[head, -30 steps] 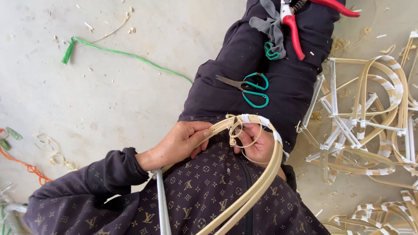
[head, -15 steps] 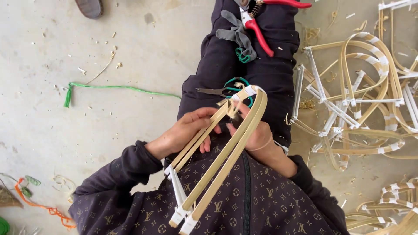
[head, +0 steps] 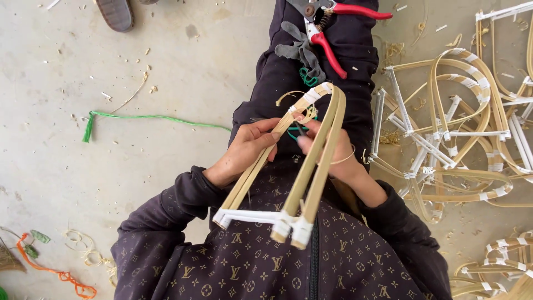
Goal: The recorder is sitting on the floor, assembling curved bamboo or wooden slats into frames using white tape and cutting tools.
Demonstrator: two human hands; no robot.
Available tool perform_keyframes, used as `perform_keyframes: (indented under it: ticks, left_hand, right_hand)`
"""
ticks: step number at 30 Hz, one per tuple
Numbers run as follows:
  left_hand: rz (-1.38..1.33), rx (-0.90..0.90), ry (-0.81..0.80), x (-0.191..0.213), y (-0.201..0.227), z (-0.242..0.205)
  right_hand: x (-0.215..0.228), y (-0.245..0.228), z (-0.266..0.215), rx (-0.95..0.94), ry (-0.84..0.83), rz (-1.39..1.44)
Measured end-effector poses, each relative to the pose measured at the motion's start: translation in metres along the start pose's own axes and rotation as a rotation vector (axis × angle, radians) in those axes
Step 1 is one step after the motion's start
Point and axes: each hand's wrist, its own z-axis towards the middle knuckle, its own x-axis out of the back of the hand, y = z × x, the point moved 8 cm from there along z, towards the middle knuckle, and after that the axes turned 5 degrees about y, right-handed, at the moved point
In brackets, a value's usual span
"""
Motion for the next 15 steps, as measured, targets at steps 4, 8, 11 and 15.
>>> perform_keyframes:
  ticks: [4,8,11,15]
  left_hand:
    - [-0.002,-0.057,0.027,-0.006,0.01,0.004]
    - [-0.214,0.017,0.038,-0.005,0.012,0.021]
    - [-0.53,0.102,-0.047,-0.012,0.011,0.034]
    - [-0.765,0.14,-0.118,-0.031,0.041,0.032]
  right_hand:
    - [-0.012,-0.042,0.008,0.259,0.006,-0.512]
    - [-0.011,-0.062,0.022,0.675,0.013,-0.948]
    - [-0.009,-0.085,0.038,0.87,0.054,-1.156]
    - [0.034,-0.119,0.063,0.863,0.356,-1.071]
